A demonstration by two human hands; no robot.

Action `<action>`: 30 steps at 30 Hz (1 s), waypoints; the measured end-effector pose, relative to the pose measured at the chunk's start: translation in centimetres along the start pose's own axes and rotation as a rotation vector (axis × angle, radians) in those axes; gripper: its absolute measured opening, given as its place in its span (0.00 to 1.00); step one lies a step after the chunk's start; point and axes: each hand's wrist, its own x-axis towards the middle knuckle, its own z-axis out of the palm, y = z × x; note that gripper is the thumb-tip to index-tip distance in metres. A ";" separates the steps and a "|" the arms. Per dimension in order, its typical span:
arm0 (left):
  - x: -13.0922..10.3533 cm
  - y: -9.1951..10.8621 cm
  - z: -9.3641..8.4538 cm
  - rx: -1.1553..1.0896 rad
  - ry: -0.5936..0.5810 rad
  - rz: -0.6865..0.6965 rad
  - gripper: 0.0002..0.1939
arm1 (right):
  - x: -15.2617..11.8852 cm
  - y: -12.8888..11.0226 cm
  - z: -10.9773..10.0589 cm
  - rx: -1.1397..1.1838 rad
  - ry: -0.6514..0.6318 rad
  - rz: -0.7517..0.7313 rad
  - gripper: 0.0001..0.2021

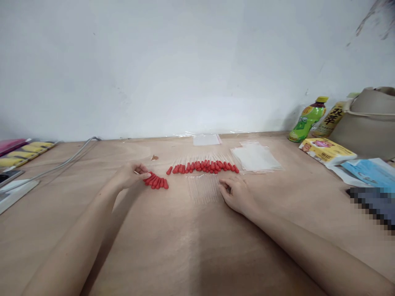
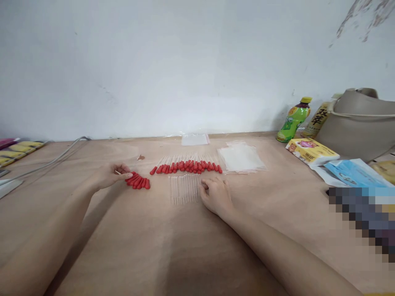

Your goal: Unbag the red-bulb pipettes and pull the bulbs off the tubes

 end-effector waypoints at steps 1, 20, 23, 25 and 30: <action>0.0 0.0 0.0 0.014 0.007 -0.003 0.21 | 0.0 0.0 0.0 -0.004 0.003 -0.001 0.09; 0.0 5.8 3.6 0.439 0.172 0.088 0.16 | 0.0 -0.3 -0.2 -0.006 -0.001 0.041 0.09; 1.5 6.3 4.5 0.481 0.146 0.052 0.19 | -0.1 -0.4 -0.4 -0.005 -0.016 0.048 0.09; 2.9 5.7 4.0 0.464 0.165 -0.018 0.19 | -0.1 -0.4 -0.4 -0.003 -0.027 0.047 0.09; 5.8 1.5 1.0 0.172 0.168 -0.194 0.19 | 0.0 -0.3 -0.2 0.011 -0.029 0.050 0.10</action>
